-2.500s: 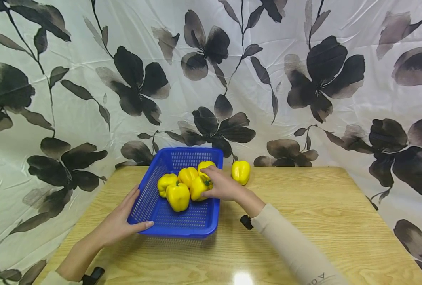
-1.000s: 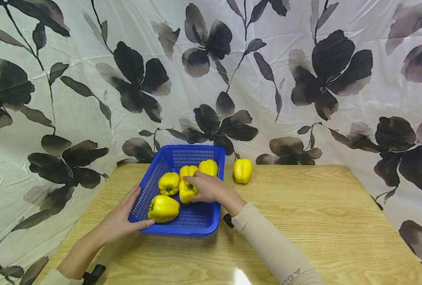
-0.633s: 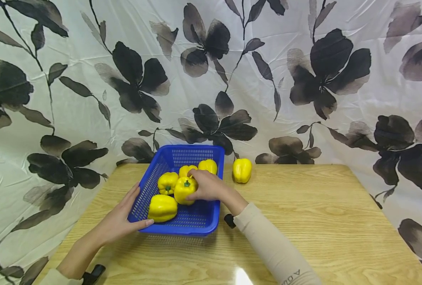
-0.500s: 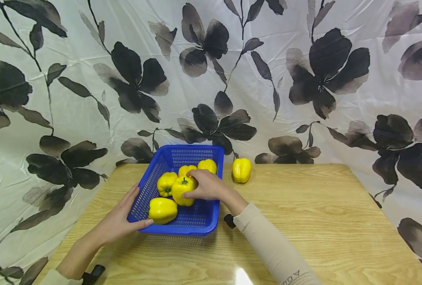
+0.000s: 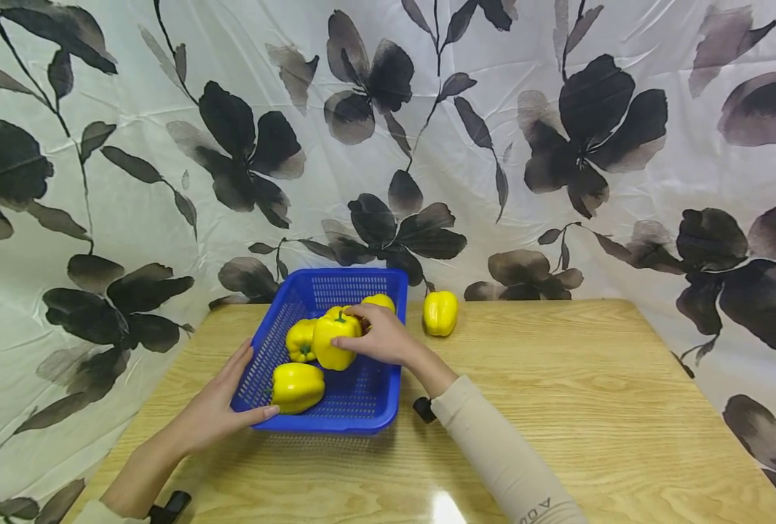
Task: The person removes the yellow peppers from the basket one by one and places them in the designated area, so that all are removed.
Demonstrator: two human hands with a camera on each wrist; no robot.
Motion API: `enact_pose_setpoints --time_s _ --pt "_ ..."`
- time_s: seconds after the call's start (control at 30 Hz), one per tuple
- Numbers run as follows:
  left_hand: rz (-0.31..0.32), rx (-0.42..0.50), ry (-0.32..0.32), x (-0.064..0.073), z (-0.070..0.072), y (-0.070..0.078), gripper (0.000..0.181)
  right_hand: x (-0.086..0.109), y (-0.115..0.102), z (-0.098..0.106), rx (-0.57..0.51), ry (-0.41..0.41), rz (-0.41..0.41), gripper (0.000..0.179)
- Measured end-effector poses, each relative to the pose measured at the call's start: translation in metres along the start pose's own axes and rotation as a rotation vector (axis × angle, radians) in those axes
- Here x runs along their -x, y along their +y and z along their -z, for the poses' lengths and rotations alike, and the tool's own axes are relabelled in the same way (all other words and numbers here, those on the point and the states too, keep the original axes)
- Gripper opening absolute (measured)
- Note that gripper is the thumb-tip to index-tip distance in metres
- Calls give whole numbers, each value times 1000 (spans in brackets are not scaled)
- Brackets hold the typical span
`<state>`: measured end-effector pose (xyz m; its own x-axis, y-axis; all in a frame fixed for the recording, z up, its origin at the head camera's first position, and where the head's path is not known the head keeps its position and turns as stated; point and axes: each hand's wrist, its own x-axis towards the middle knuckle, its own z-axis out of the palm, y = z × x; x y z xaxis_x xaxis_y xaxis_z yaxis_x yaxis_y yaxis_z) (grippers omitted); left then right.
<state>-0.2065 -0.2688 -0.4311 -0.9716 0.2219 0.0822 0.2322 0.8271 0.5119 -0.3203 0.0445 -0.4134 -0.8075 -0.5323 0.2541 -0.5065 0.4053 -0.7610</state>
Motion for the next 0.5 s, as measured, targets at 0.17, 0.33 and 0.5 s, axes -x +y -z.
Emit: enact_pose_setpoints --time_s 0.17,0.33,0.5 --pt "4 -18 7 1 0 -1 124 2 3 -4 -23 41 5 63" --pt "0 -18 18 1 -1 -1 123 5 4 -3 -96 90 2 60" --pt "-3 -21 18 -1 -2 -1 124 7 6 6 -226 93 -5 54"
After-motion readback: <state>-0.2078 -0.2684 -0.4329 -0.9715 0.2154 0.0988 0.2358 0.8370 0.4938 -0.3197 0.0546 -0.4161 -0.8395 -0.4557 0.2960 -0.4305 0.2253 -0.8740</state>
